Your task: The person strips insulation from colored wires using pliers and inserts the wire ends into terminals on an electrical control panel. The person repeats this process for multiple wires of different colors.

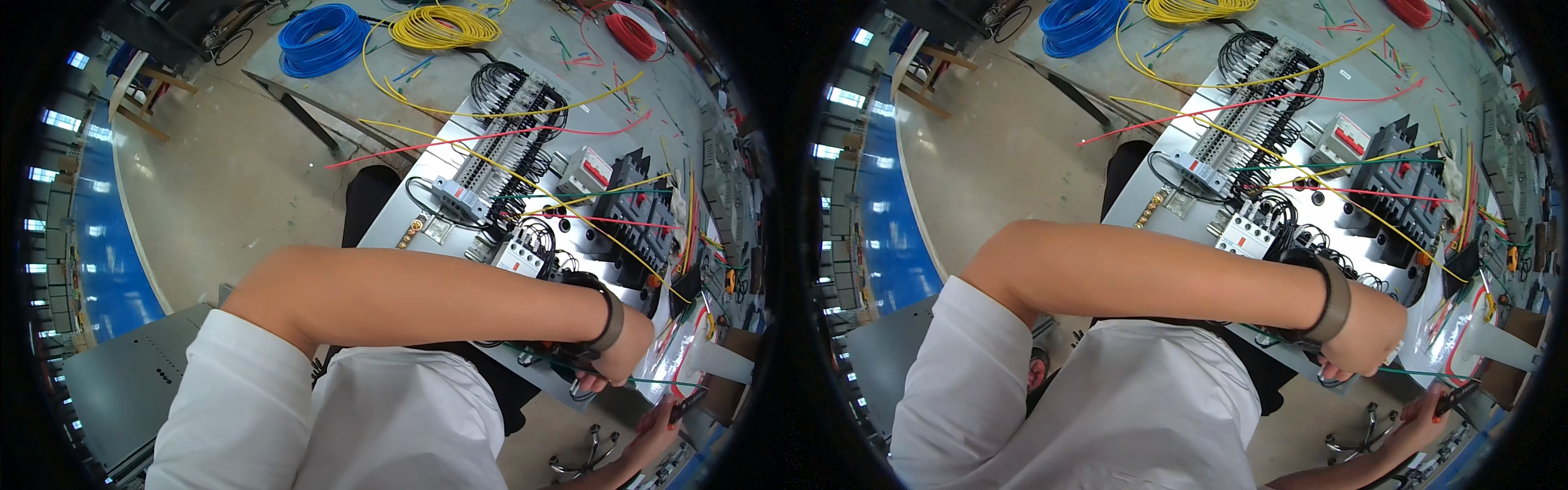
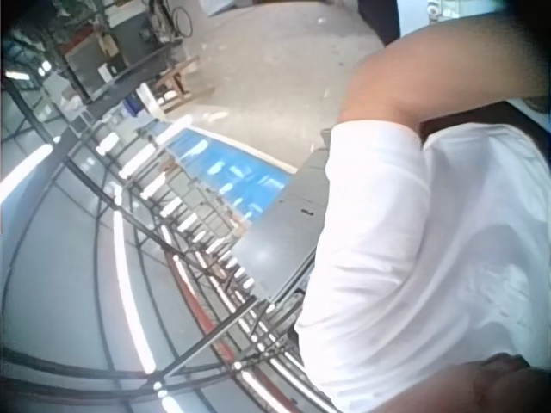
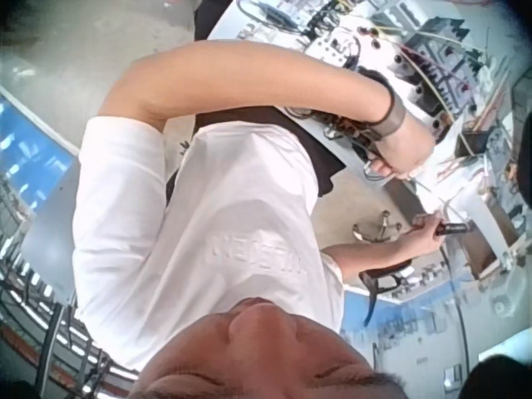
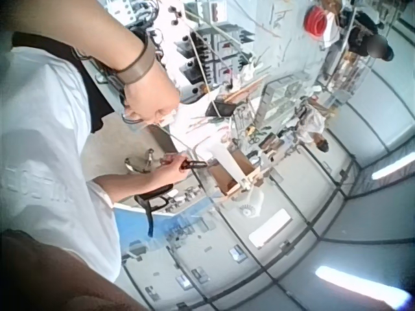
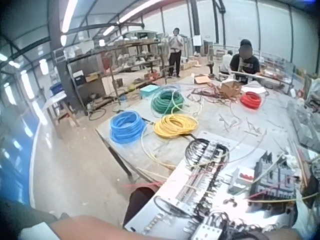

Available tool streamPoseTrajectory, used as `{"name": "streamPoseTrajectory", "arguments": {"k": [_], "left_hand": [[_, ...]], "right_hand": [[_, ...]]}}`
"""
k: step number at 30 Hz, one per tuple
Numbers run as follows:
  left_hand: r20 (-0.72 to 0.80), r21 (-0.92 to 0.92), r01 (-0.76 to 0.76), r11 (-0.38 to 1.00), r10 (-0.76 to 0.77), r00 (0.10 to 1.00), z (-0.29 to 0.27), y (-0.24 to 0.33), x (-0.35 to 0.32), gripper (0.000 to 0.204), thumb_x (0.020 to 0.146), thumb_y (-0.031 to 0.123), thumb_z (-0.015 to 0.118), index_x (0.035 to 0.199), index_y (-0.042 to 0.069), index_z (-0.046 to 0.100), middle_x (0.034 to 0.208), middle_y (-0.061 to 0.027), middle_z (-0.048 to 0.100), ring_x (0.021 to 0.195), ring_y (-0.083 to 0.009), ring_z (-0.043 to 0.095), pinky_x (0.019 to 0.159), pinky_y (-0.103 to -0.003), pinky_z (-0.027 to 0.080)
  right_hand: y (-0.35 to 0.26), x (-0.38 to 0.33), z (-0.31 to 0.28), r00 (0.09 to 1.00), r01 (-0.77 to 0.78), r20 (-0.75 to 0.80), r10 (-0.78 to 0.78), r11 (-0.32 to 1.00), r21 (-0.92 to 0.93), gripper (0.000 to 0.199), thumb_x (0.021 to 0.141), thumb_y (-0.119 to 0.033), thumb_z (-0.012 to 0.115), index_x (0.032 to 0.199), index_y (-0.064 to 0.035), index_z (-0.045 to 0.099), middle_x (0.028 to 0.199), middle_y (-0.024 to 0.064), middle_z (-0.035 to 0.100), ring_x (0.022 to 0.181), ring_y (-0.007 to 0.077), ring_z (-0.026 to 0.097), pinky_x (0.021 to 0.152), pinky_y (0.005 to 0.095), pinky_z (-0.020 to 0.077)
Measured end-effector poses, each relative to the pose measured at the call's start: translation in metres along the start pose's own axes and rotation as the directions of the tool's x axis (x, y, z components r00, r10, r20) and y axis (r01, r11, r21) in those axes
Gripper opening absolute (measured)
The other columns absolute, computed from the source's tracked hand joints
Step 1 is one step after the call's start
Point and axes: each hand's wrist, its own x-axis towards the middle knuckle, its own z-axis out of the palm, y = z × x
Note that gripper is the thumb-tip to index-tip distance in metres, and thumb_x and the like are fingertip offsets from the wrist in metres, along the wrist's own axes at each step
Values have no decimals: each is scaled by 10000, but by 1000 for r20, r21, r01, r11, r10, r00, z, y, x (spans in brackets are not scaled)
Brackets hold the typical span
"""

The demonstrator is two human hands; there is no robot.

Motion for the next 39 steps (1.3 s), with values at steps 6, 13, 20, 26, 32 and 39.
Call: {"name": "streamPoseTrajectory", "arguments": {"k": [6, 13, 20, 26, 32, 39], "left_hand": [[107, -22, 54, 998, -51, 993, 5, -10, 3, 315, 951, 17, 478, 1123, -139, 691, 923, -206, 796, 748, -248, 787, 639, -346, 636], [129, -182, 59, 981, -36, 991, 11, -10, -8, 245, 946, 1, 443, 1013, -141, 631, 961, -251, 773, 768, -289, 787, 634, -371, 642], [13, -144, 6, 990, -4, 1000, 15, -8, -21, 257, 1034, 160, 589, 837, 7, 652, 766, -90, 737, 677, -170, 724, 630, -346, 584], [-2, -337, 110, 935, -118, 993, 6, 7, -54, 230, 1108, 211, 599, 1124, -12, 653, 894, -51, 723, 806, -107, 714, 738, -274, 595], [-244, -304, 228, 925, -307, 920, 10, 24, -105, 144, 1052, 62, 664, 1145, -45, 691, 909, -55, 740, 822, -102, 730, 751, -257, 601], [-422, -280, 226, 933, -331, 844, 18, 16, -119, 133, 1044, 66, 675, 1107, -41, 723, 844, -61, 744, 730, -94, 718, 660, -242, 580]], "right_hand": [[-3, 17, -5, 997, -72, -24, 71, 997, -40, 183, 1049, -234, 678, 971, -91, 594, 643, -69, 371, 497, 35, 335, 433, 243, 253], [1, 22, -4, 999, -35, -10, 35, 997, -66, 216, 1041, -271, 701, 941, -113, 592, 667, -73, 406, 495, 31, 326, 437, 245, 246], [7, 14, 2, 992, -96, -90, 85, 988, -125, 200, 1024, -257, 724, 997, -107, 595, 659, -42, 495, 518, 66, 470, 452, 245, 352], [-31, 6, 22, 996, -77, 45, 80, 995, -66, 186, 971, -184, 770, 943, -51, 643, 664, -17, 557, 529, 75, 485, 497, 246, 352], [-44, -11, 30, 985, -52, 166, 52, 999, -1, 123, 952, -63, 775, 922, -14, 666, 726, -84, 509, 657, 13, 410, 583, 221, 328], [-41, -19, 34, 968, 12, 249, -16, 1000, 17, 117, 941, -61, 778, 937, -7, 674, 704, -66, 535, 646, 19, 435, 583, 222, 364]]}}
